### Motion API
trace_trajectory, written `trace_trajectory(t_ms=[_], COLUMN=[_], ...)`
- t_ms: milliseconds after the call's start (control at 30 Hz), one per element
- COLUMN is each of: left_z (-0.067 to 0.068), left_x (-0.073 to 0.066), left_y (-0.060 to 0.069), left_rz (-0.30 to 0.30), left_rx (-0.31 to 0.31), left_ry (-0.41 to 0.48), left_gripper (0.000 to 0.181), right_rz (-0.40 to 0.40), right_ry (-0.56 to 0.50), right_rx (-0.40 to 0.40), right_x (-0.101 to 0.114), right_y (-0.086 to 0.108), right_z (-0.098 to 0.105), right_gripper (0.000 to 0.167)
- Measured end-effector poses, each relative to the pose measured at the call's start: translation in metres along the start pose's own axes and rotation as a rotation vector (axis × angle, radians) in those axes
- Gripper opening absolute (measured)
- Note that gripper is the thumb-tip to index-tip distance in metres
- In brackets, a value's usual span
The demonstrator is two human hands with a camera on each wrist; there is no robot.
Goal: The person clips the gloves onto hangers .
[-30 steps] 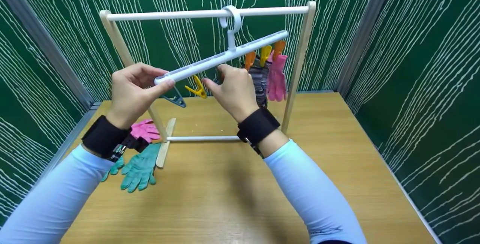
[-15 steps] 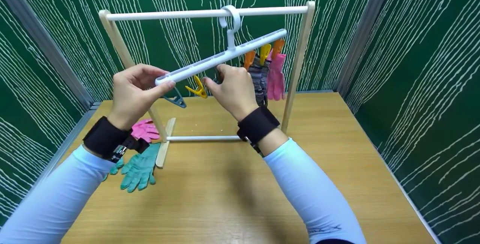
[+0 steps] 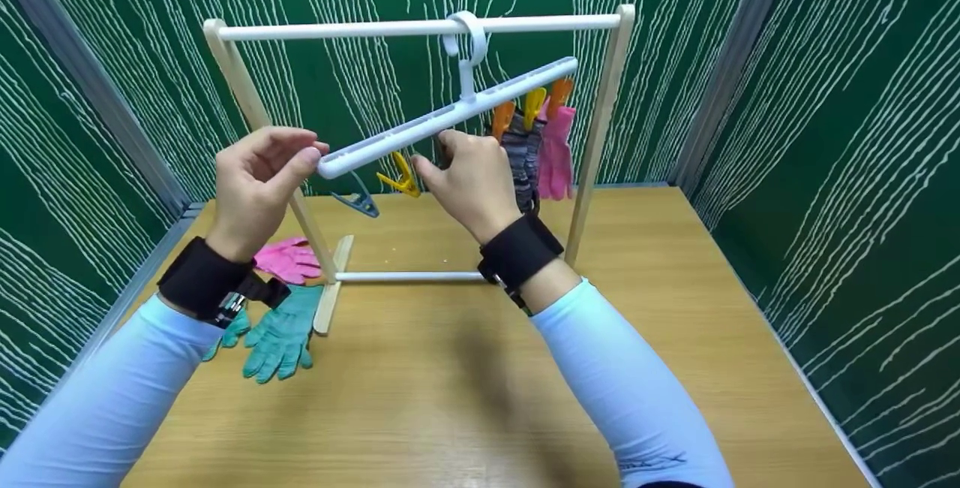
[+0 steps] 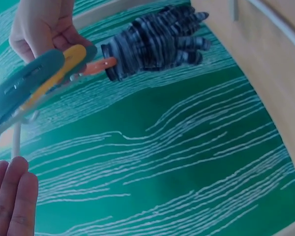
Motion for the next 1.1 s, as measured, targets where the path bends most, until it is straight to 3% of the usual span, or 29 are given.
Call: trace_trajectory(t_ms=[700,1100], left_z=[0.032,0.042], left_x=[0.056,0.097], left_y=[0.018,0.032], left_rz=[0.107,0.213], left_rx=[-0.084,-0.096], left_ry=[-0.109,-0.155], left_gripper=[0.024,0.024], right_rz=[-0.026,-0.018], right_ry=[-0.011,-0.004], right_rx=[-0.002,0.004], right_x=[-0.003,0.0], right_y=[0.003,0.002], right_z=[0.002,0.002], right_gripper=[0.022,0.023])
Point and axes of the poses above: each hand's wrist, its own y-axis away from the middle knuckle, its own z-axis out of the back of the hand, x = y × z, the point moved 7 cm from there along -y, towards the middle knuckle, and after that the axes turned 14 degrees about z, right-handed, at the moved point
